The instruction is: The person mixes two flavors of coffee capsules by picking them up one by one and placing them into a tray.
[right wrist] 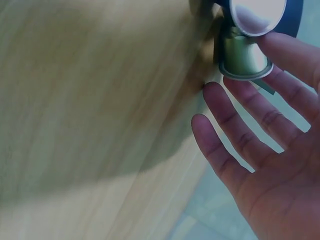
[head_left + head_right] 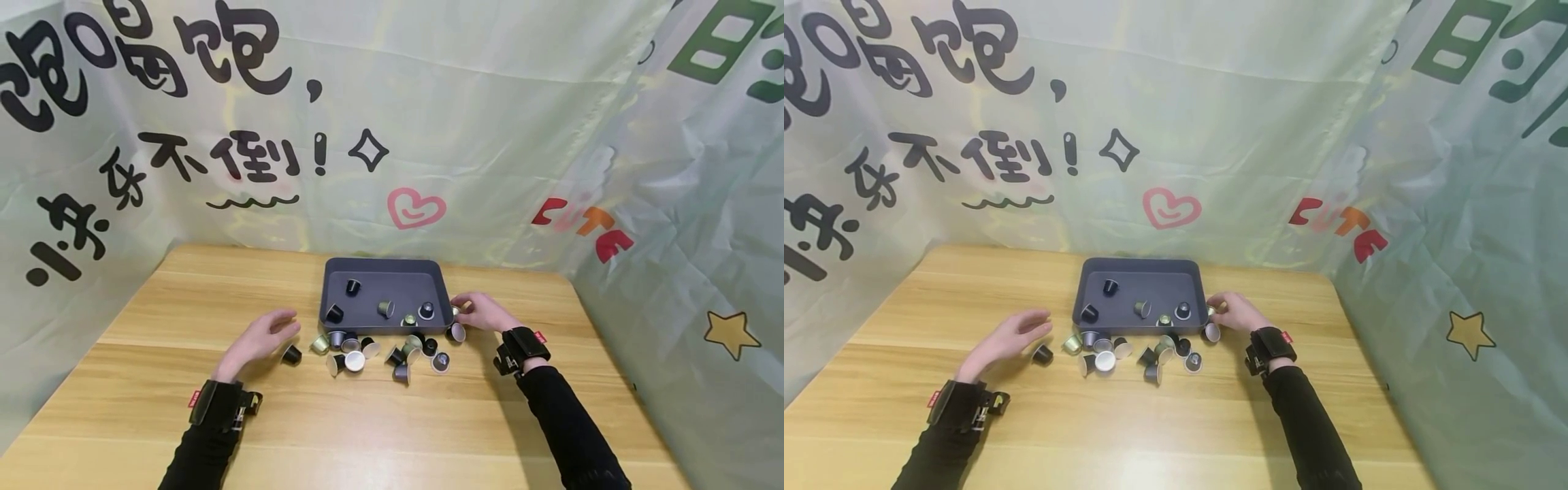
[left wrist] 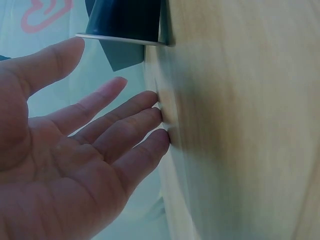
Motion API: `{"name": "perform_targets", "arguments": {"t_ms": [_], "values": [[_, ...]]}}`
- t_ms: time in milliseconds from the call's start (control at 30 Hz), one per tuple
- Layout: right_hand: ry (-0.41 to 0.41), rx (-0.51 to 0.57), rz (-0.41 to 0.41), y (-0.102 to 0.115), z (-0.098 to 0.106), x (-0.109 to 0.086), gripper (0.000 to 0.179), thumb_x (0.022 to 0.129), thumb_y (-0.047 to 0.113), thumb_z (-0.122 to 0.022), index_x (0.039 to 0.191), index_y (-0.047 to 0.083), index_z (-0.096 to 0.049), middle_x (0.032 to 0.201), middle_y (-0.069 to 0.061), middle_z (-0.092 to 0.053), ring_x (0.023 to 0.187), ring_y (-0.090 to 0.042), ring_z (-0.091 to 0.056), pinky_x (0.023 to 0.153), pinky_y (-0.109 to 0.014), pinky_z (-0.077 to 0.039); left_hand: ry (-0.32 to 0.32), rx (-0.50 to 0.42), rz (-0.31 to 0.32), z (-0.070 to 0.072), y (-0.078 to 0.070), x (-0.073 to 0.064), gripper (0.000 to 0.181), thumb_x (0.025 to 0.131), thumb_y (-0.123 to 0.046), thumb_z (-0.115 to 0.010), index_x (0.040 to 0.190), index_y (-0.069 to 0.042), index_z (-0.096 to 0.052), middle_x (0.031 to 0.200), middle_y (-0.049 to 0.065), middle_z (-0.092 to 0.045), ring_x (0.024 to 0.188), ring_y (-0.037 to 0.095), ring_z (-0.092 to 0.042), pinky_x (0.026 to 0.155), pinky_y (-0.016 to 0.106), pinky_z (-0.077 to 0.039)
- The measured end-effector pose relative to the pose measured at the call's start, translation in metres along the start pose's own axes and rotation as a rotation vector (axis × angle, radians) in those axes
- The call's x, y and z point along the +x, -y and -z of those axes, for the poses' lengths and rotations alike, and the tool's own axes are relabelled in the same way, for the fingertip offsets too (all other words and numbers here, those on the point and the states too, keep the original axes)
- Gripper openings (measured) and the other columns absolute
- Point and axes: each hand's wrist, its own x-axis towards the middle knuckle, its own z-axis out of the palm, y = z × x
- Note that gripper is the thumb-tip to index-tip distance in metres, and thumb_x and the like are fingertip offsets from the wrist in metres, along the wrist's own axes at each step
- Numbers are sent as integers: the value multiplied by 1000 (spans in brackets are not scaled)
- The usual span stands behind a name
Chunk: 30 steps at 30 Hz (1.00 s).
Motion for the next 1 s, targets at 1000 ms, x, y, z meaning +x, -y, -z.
{"name": "perform_targets", "arguments": {"t_ms": [1000], "values": [[-105, -117, 30, 1, 5, 7, 27, 85, 6, -74, 110, -4, -71, 100, -19, -74, 88, -29, -70, 82, -45, -58, -4, 8, -19, 1, -2, -2, 54, 104, -24, -53, 142, 14, -42, 144, 36, -48, 133, 50, -49, 114, 59, -41]]}}
